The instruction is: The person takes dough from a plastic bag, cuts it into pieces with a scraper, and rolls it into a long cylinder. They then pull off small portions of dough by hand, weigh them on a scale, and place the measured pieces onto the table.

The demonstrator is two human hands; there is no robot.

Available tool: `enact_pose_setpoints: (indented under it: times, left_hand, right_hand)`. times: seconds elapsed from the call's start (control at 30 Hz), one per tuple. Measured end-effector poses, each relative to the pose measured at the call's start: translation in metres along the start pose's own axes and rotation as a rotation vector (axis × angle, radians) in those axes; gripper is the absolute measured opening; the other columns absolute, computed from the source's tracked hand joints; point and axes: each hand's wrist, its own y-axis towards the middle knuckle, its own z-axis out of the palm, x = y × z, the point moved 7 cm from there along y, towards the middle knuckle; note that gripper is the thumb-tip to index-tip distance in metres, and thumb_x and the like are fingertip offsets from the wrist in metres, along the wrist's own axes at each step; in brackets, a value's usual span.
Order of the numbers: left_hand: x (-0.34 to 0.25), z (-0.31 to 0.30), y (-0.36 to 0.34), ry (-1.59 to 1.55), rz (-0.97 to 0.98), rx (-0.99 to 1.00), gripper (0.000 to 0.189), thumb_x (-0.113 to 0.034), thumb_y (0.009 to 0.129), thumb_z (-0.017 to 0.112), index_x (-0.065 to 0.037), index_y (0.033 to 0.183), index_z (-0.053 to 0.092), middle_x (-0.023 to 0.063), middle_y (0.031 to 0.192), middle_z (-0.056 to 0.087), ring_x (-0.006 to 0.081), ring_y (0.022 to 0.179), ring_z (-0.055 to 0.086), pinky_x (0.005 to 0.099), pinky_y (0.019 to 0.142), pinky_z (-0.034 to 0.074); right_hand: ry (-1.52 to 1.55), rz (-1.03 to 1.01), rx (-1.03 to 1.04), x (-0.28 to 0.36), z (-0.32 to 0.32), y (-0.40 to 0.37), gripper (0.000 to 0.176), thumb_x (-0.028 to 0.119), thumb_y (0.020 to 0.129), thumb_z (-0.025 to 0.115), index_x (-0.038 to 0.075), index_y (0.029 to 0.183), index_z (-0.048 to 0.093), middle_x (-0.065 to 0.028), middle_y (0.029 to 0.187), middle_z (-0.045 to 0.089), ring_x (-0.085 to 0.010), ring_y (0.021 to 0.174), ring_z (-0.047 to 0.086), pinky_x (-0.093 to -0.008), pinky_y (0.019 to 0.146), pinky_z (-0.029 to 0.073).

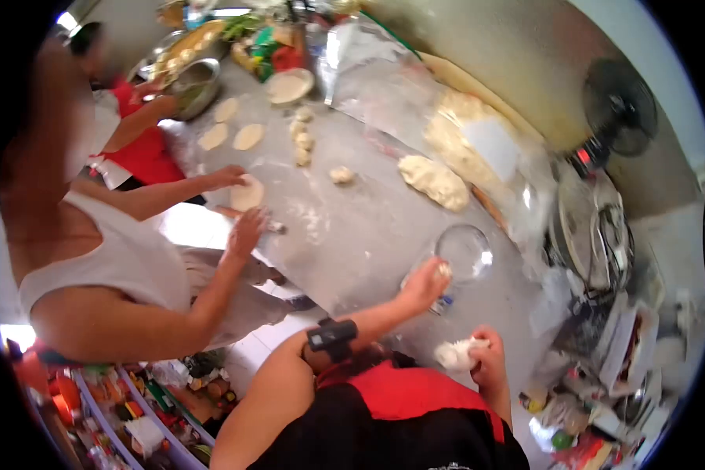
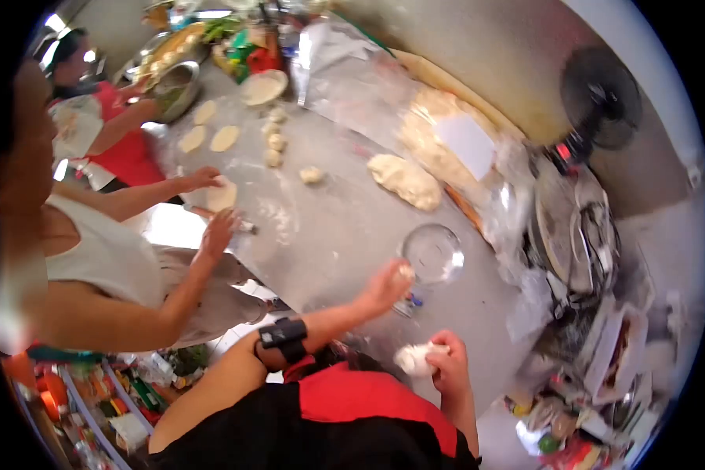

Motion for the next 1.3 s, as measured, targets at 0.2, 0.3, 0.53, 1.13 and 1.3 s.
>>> enact_pose_setpoints:
  times: [0.2,0.3,0.53,1.13,1.3]
  left_hand:
    - [-0.079,0.010,0.056,-0.252,0.052,0.157,0.035,-0.022,0.085,0.056,-0.009,0.117,0.050,0.0166,0.100,0.058,0.0267,0.092,0.057,0.0390,0.080,0.046]
    - [-0.040,0.019,0.083,0.277,0.152,-0.002,0.041,-0.019,0.079,0.058,-0.009,0.118,0.052,0.0176,0.114,0.054,0.0307,0.111,0.048,0.0427,0.095,0.038]
    - [-0.018,-0.027,0.057,0.273,0.167,-0.174,0.042,-0.015,0.073,0.061,-0.005,0.113,0.058,0.0173,0.124,0.050,0.0333,0.120,0.040,0.0428,0.102,0.031]
    - [0.016,-0.069,0.012,0.072,-0.251,-0.092,0.033,-0.010,0.082,0.057,0.003,0.113,0.057,0.0135,0.113,0.060,0.0214,0.109,0.054,0.0311,0.094,0.040]
    - [0.002,-0.054,0.030,0.161,-0.160,-0.033,0.034,-0.011,0.082,0.059,0.000,0.114,0.058,0.0133,0.114,0.060,0.0200,0.108,0.055,0.0331,0.093,0.041]
  right_hand:
    - [-0.069,-0.007,-0.024,-0.005,-0.001,-0.003,0.021,-0.001,0.069,0.058,0.003,0.089,0.054,-0.0035,0.081,0.059,-0.0118,0.071,0.058,-0.0239,0.062,0.046]
    - [-0.049,-0.003,-0.048,-0.010,-0.004,-0.010,0.020,-0.002,0.072,0.057,0.003,0.090,0.055,-0.0043,0.084,0.060,-0.0119,0.072,0.058,-0.0240,0.063,0.046]
    - [-0.054,0.011,-0.186,-0.025,-0.026,-0.021,0.018,0.002,0.073,0.059,0.004,0.090,0.056,-0.0032,0.082,0.059,-0.0108,0.070,0.057,-0.0243,0.063,0.046]
    - [-0.412,0.030,-0.349,-0.009,-0.046,-0.003,0.016,0.009,0.078,0.061,0.001,0.091,0.058,-0.0043,0.082,0.062,-0.0104,0.071,0.057,-0.0264,0.063,0.046]
    - [-0.580,0.013,-0.444,0.004,-0.078,-0.001,0.017,0.009,0.076,0.062,0.001,0.091,0.058,-0.0047,0.082,0.063,-0.0101,0.072,0.057,-0.0262,0.065,0.047]
